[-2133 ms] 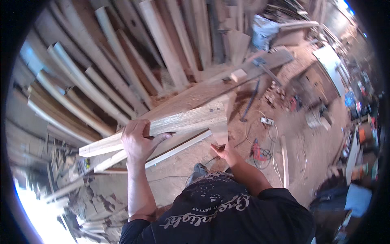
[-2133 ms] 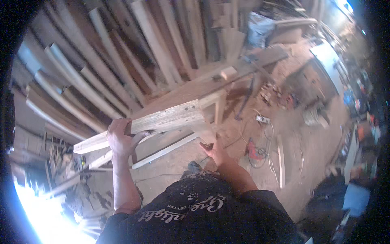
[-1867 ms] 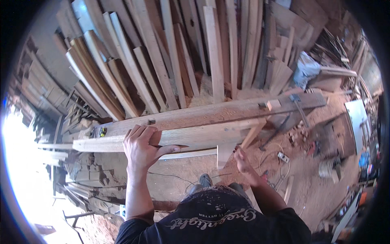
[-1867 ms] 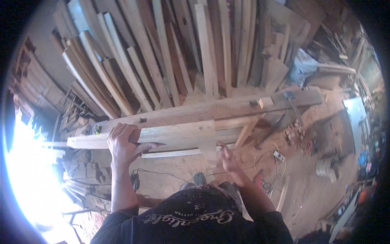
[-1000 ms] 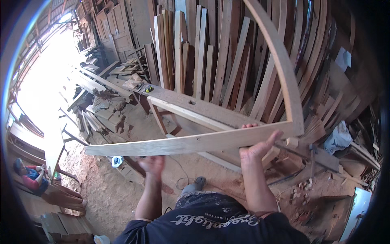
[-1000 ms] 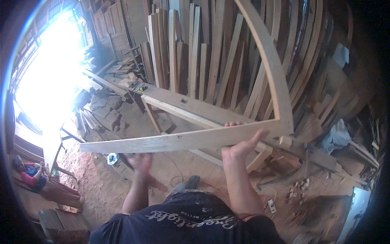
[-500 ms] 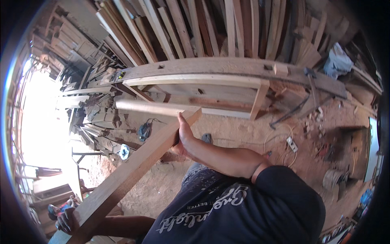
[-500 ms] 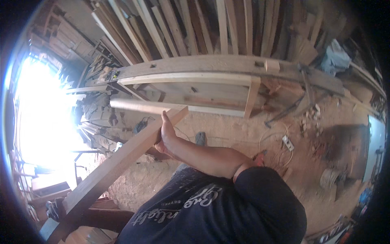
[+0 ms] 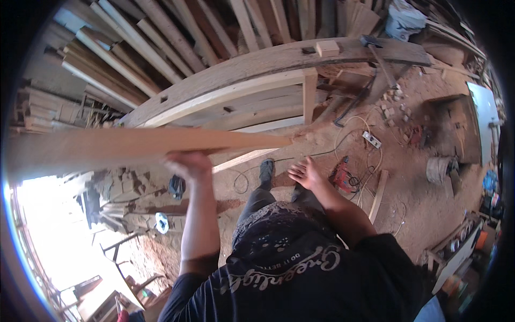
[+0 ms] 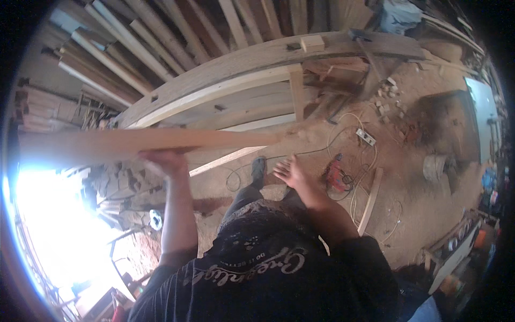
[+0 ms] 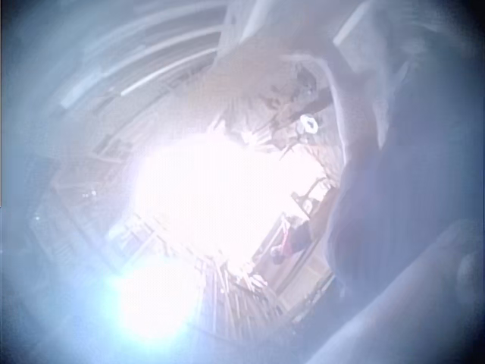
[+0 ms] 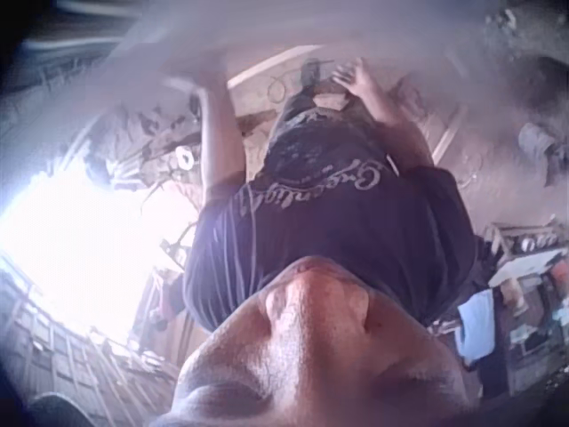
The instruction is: The person assembles a wooden frame by hand, using a hammer to drive nails into joints. They repeatedly align pieces, tap them together, and hammer nails to secure the structure. The person adjusts the frame orientation and continues hammering until the frame is assembled.
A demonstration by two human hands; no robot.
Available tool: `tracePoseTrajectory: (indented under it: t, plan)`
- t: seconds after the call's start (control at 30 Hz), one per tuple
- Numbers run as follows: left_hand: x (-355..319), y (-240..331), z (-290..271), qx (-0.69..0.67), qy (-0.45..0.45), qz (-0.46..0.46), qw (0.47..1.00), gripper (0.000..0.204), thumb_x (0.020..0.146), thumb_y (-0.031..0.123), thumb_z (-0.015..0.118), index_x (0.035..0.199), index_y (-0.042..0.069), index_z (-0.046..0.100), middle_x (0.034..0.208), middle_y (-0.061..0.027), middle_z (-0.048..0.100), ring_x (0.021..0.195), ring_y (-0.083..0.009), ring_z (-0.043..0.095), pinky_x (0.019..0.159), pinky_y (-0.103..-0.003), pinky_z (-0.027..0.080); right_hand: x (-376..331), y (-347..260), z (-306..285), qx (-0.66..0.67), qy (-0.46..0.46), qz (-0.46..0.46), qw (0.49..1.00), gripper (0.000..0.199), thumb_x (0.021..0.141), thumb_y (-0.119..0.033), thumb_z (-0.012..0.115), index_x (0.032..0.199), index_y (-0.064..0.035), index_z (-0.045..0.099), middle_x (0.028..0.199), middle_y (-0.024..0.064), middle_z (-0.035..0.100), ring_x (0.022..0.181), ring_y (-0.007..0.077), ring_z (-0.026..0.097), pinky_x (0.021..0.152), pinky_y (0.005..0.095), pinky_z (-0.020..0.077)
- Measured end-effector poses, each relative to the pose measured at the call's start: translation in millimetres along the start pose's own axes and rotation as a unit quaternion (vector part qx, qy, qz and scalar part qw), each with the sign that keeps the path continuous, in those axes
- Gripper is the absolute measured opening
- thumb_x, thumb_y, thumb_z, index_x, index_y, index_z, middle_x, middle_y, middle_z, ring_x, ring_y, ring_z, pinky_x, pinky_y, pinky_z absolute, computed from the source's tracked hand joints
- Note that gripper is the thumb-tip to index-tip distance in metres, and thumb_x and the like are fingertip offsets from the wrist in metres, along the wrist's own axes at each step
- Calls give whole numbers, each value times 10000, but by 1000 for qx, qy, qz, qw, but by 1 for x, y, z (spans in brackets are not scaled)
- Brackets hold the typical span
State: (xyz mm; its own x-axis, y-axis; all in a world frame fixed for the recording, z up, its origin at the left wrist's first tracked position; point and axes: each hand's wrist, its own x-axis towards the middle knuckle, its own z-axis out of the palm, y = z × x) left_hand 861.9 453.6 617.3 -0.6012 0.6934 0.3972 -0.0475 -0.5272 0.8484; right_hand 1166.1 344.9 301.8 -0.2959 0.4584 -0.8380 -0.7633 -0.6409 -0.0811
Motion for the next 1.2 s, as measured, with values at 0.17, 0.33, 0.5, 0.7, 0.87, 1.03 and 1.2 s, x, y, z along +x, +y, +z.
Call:
tracePoseTrajectory:
  t: [0.17,0.33,0.5,0.7,0.87,1.03,1.2]
  plan:
    - [-50,-141,56,45,-120,-170,977,532,998,528,700,1114,24,576,938,-32,615,883,-167,621,791,-355,531,-101,-17,-172,-3,67,-242,968,485,1078,-540,455,1153,-76,573,1187,104,672,1051,296,665,1034,460,523]
    - [-79,-205,113,113,-301,-65,945,531,931,454,813,1034,-42,654,941,-94,736,819,-193,691,754,-363,566,-182,66,-267,254,318,-269,873,782,1047,-665,447,1573,-93,367,1561,144,498,1347,375,559,1113,522,486]
    - [-119,-294,119,175,-408,-104,890,671,760,388,953,1206,26,606,1061,-195,747,947,-382,749,795,-464,592,-215,146,-248,294,406,-243,830,850,1042,-692,426,1596,-52,355,1563,191,505,1343,401,569,1077,523,504]
    - [-148,-307,168,340,-488,-111,796,749,849,555,834,1252,4,525,1122,-301,703,1017,-529,681,825,-573,561,-196,186,-204,298,397,-229,838,771,1060,-668,419,1505,-39,425,1478,197,555,1253,422,619,974,519,557]
    - [-153,-310,201,336,-482,-113,801,739,857,559,822,1220,10,488,1163,-306,679,1045,-539,666,825,-600,544,-181,167,-162,224,359,-252,870,681,1062,-641,459,1401,-51,491,1359,202,624,1095,391,682,904,514,579]
    - [-130,-320,220,354,-463,-173,794,772,874,531,812,1326,5,473,1215,-280,675,1137,-515,644,930,-582,526,-167,152,-142,185,358,-238,884,649,1061,-610,502,1377,-43,492,1293,181,635,1032,356,679,900,499,571]
    - [-117,-326,207,390,-490,-171,761,804,894,561,771,1368,-6,456,1282,-283,650,1225,-491,615,1001,-566,516,-157,147,-132,115,373,-191,901,737,1090,-582,447,1544,-4,388,1439,229,582,1126,386,664,929,495,555]
